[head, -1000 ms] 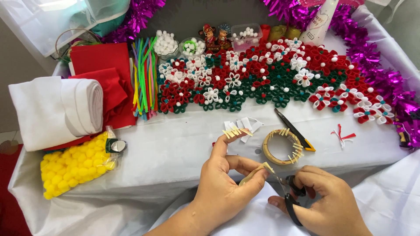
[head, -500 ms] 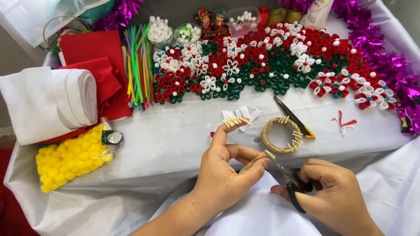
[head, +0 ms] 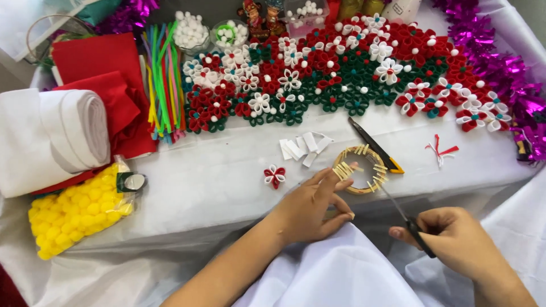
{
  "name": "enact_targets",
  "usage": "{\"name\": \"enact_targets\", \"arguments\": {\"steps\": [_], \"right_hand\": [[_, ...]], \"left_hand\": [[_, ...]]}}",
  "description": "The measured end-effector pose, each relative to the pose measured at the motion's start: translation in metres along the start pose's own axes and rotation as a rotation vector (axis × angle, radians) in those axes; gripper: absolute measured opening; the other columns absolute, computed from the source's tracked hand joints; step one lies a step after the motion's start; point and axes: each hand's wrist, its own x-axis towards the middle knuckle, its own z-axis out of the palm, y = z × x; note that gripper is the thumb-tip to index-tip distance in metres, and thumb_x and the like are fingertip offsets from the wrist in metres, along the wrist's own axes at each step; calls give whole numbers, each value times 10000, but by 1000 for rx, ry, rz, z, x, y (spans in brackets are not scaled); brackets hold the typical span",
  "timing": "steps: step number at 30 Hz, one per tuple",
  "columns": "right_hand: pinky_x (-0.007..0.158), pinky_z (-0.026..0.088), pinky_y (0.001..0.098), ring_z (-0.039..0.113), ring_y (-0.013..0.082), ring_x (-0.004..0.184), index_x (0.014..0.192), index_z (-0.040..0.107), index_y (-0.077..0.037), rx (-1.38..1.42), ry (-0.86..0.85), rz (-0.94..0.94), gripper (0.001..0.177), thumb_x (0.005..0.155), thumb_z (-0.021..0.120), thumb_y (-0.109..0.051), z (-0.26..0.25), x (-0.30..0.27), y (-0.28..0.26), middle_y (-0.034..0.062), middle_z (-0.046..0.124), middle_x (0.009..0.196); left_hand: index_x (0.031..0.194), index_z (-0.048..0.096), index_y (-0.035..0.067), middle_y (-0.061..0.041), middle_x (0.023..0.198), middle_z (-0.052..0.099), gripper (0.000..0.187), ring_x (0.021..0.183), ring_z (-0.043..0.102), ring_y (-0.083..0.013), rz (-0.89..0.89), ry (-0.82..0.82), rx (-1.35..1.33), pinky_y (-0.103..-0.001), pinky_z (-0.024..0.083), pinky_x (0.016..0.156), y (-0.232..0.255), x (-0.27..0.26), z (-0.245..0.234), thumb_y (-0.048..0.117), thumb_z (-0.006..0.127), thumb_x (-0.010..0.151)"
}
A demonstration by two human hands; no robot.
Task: Cutting small foam strips and assembling them into decorative flower shapes for jewelry or crafts.
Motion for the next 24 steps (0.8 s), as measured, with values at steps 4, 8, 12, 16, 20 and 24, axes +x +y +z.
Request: {"name": "enact_targets", "arguments": {"steps": [4, 8, 12, 16, 20, 24], "right_hand": [[488, 167, 343, 266, 145, 486, 472, 384, -82, -12, -48, 65, 722, 693, 1042, -279, 16, 9, 19, 10, 311, 481], [497, 176, 354, 260, 157, 507, 489, 354, -100, -71, 37, 137, 749, 650, 1029, -382, 23, 6, 8, 10, 294, 496], [487, 279, 347, 341, 179, 479, 467, 423, -89, -313, 113, 172, 675, 636, 932, -500, 18, 3, -6, 36, 413, 428], [517, 221, 358, 299, 174, 528, 509, 372, -101, -247, 123, 200, 768, 607, 990, -546, 19, 3, -2, 17, 325, 506], [477, 208, 334, 280, 158, 479, 486, 377, -104, -115, 34, 180, 715, 660, 990, -427, 24, 12, 10, 14, 332, 470], [342, 175, 309, 328, 176, 318, 445, 570, 36, 367, -236, 157, 558, 835, 844, -255, 29, 33, 50, 106, 431, 371]], "left_hand": [[1331, 353, -76, 19, 996, 797, 550, 1427, 536, -248, -98, -8, 15, -450, 461, 1103, -16, 2, 28, 195, 655, 960], [1219, 399, -29, -66, 1039, 790, 371, 1321, 637, -243, -232, 110, -102, -388, 545, 1010, 2, 10, 43, 92, 627, 953], [1219, 360, 6, -14, 1132, 779, 367, 1348, 631, -217, -375, 152, -220, -383, 600, 905, 7, 13, 52, 166, 595, 986], [1138, 349, 30, -45, 1121, 785, 319, 1377, 615, -248, -379, 148, -285, -372, 587, 933, 11, 13, 48, 171, 593, 987], [1251, 544, 1, -4, 1122, 777, 314, 1354, 625, -228, -356, 166, -253, -327, 615, 847, 9, 10, 47, 162, 604, 988], [1282, 353, -46, 2, 1117, 779, 444, 1369, 619, -219, -393, 157, -301, -350, 578, 941, 12, 13, 44, 156, 606, 978]]}}
